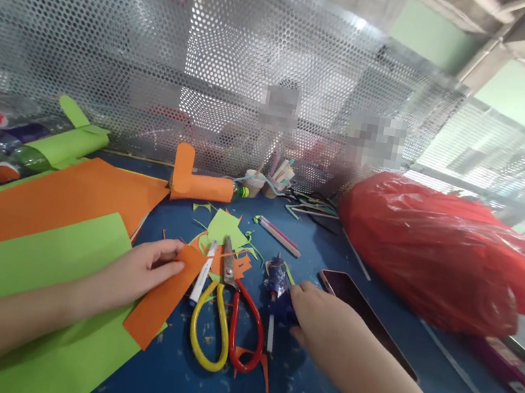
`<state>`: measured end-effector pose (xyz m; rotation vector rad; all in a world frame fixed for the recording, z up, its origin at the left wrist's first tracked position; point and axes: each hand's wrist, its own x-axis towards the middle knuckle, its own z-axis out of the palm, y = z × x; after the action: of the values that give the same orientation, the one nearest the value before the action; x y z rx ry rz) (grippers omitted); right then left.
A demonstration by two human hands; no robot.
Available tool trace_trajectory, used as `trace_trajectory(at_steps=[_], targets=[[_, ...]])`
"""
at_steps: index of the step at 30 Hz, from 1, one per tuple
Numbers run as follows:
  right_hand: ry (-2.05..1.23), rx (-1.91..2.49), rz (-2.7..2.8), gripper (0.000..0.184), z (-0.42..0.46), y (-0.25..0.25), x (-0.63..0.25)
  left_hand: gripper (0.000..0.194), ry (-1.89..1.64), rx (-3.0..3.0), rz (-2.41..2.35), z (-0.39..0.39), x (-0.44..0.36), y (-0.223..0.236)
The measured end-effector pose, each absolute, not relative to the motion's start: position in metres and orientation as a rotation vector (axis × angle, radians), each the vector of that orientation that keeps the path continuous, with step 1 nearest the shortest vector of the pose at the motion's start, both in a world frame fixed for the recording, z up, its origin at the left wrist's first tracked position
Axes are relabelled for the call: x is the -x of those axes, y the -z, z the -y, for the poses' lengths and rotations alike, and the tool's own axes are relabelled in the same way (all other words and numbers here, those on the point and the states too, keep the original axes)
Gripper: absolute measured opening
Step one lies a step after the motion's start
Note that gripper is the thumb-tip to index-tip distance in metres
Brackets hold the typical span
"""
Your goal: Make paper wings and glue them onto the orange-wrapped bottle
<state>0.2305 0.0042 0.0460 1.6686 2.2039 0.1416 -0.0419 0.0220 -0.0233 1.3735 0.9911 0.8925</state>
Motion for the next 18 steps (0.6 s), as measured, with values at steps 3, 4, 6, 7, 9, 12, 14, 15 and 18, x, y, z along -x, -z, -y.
trace_trajectory(at_steps=[3,4,6,7,9,12,14,15,18], targets=[[-0.152,-1.639,-2.241,0.035,-0.007,-0.040,-0.233,0.020,-0.865,-1.384,-1.048,-0.024,0.045,0.026],[-0.154,-1.637,-2.249,0.035,-0.008,-0.040,-0.233,0.020,-0.852,-1.397,-1.067,-0.025,0.046,0.026],[-0.151,-1.651,-2.255,0.035,-0.012,-0.040,-0.233,0.020,-0.830,-1.422,-1.088,-0.028,0.048,0.026],[-0.149,-1.665,-2.255,0.034,-0.015,-0.041,-0.234,0.020,-0.829,-1.430,-1.095,-0.029,0.049,0.026],[-0.153,-1.696,-2.264,0.035,-0.022,-0.042,-0.237,0.019,-0.827,-1.442,-1.107,-0.030,0.049,0.023],[-0.174,-1.750,-2.283,0.034,-0.028,-0.043,-0.241,0.018,-0.812,-1.463,-1.115,-0.029,0.049,0.019],[-0.204,-1.795,-2.304,0.029,-0.027,-0.045,-0.239,0.020,-0.796,-1.479,-1.109,-0.027,0.048,0.017],[-0.228,-1.821,-2.323,0.026,-0.025,-0.046,-0.235,0.022,-0.787,-1.492,-1.103,-0.026,0.048,0.016],[-0.250,-1.868,-2.487,0.023,-0.012,-0.046,-0.216,0.023,-0.755,-1.535,-1.073,-0.024,0.047,0.015]])
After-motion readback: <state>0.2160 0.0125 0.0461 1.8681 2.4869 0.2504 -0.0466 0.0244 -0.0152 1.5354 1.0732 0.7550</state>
